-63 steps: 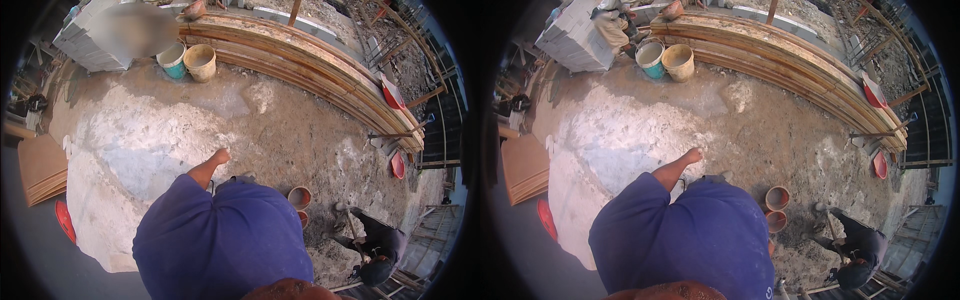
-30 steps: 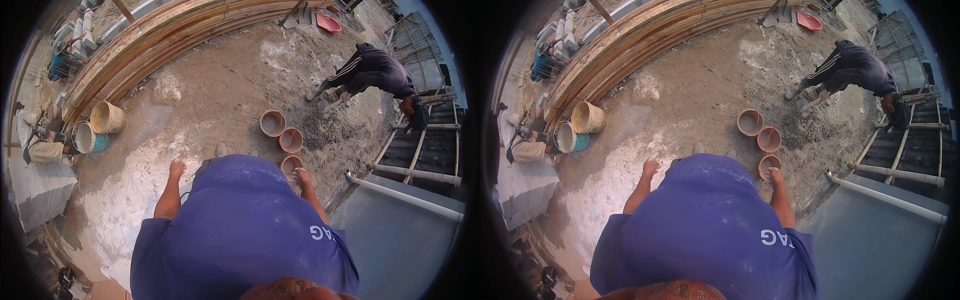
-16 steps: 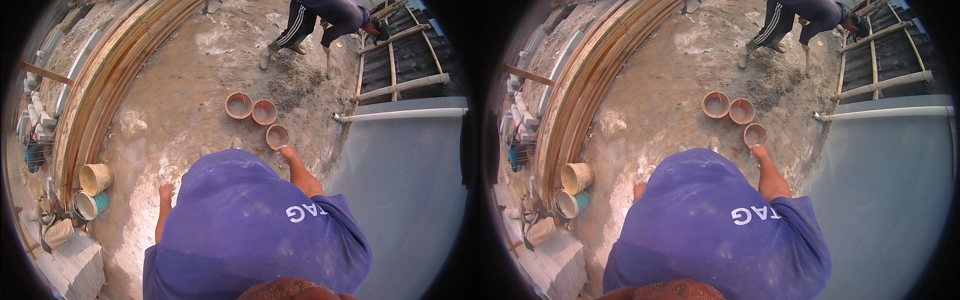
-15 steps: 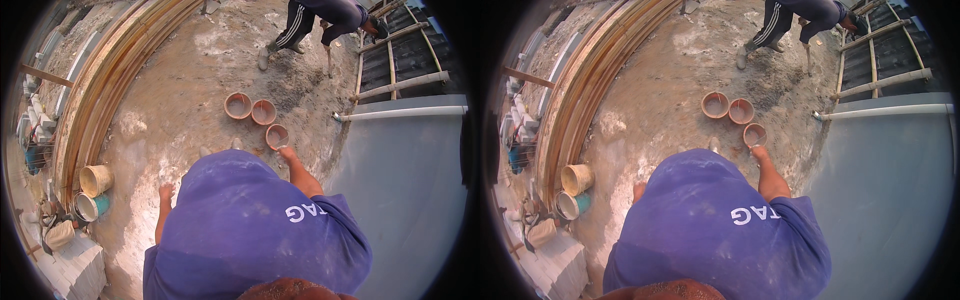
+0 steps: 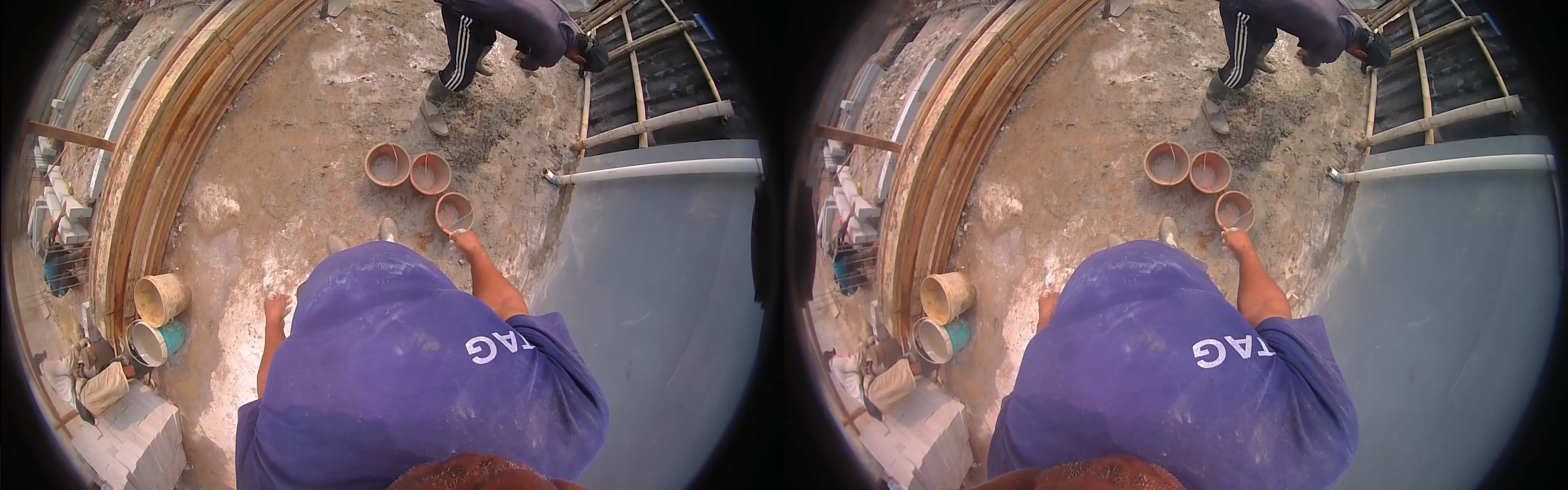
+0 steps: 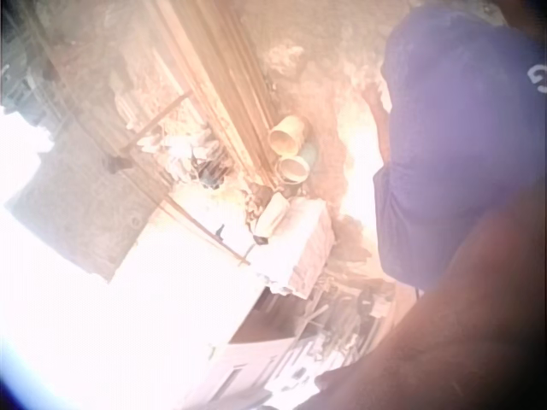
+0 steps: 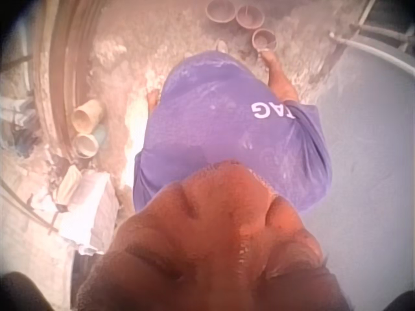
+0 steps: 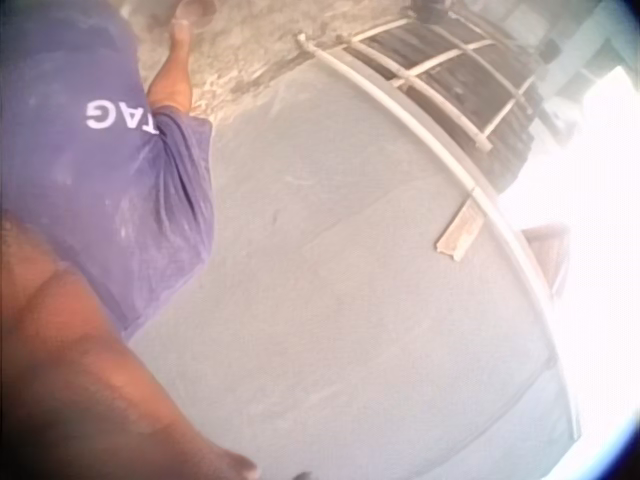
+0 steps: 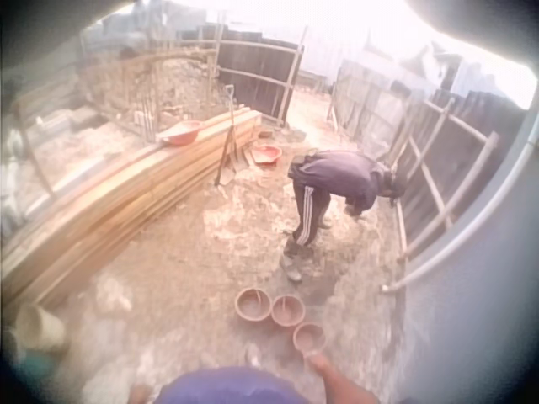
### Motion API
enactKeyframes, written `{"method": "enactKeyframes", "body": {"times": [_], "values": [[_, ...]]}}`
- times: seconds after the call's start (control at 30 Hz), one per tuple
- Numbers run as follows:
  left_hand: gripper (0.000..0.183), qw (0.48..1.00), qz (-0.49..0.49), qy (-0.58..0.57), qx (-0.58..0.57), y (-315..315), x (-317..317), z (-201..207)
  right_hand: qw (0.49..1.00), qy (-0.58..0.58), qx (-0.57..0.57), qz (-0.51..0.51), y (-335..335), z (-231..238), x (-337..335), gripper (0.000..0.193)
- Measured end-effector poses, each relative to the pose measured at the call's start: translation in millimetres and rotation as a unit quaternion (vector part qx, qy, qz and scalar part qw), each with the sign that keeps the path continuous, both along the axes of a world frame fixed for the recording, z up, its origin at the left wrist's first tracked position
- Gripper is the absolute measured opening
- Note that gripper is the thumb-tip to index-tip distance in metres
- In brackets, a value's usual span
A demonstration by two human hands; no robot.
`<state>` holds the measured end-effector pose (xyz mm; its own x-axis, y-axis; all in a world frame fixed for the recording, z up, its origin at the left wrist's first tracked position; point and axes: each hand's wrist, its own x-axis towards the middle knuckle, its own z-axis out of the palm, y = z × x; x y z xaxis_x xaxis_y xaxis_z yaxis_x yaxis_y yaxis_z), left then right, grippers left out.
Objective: The person walks around a construction site, picks up buckets filled with wet concrete, and carries them to a specific area. They then hand the buckets to other workers who are mixing materials nearby.
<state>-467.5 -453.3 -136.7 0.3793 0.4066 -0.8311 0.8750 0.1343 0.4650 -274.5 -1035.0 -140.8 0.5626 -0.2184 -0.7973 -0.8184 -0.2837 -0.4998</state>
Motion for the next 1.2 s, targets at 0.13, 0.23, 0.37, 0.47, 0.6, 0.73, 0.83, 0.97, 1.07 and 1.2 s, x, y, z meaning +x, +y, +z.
{"method": "enactKeyframes", "body": {"times": [0.13,0.23,0.37,0.47,0.6,0.73,0.83,0.97,1.07,1.2], "values": [[0.015,1.000,-0.003,-0.005,-0.002,-1,-5,3,0.998,0.026,-0.038,0.046,4,3,-1,0.022],[0.015,1.000,-0.008,0.000,-0.003,-4,-7,8,0.975,-0.029,-0.093,0.198,-8,-18,-3,0.027],[0.016,1.000,-0.014,0.003,0.004,-5,-11,5,0.953,-0.081,-0.121,0.265,-13,-35,-6,0.030],[0.018,1.000,-0.021,-0.012,-0.018,-8,-8,-6,0.950,-0.104,-0.119,0.270,-24,-40,-9,0.027],[0.018,1.000,0.014,-0.020,-0.018,-2,-15,-7,0.997,0.017,-0.007,0.070,22,21,5,0.024],[0.017,0.999,0.003,-0.029,-0.020,-5,-11,-9,0.999,0.016,0.003,0.041,18,21,4,0.021],[0.016,1.000,0.002,-0.026,-0.015,-7,-11,-11,0.997,0.000,0.027,0.065,10,16,3,0.019],[0.015,1.000,-0.001,-0.024,-0.014,-16,-8,-8,0.998,-0.019,0.027,0.047,0,1,0,0.018],[0.015,1.000,0.001,-0.015,0.001,-10,-22,-8,0.997,-0.005,0.015,0.074,16,7,5,0.018],[0.015,1.000,-0.001,-0.006,-0.020,-23,-14,-3,0.981,-0.026,-0.048,0.188,-10,-17,1,0.019]]}}
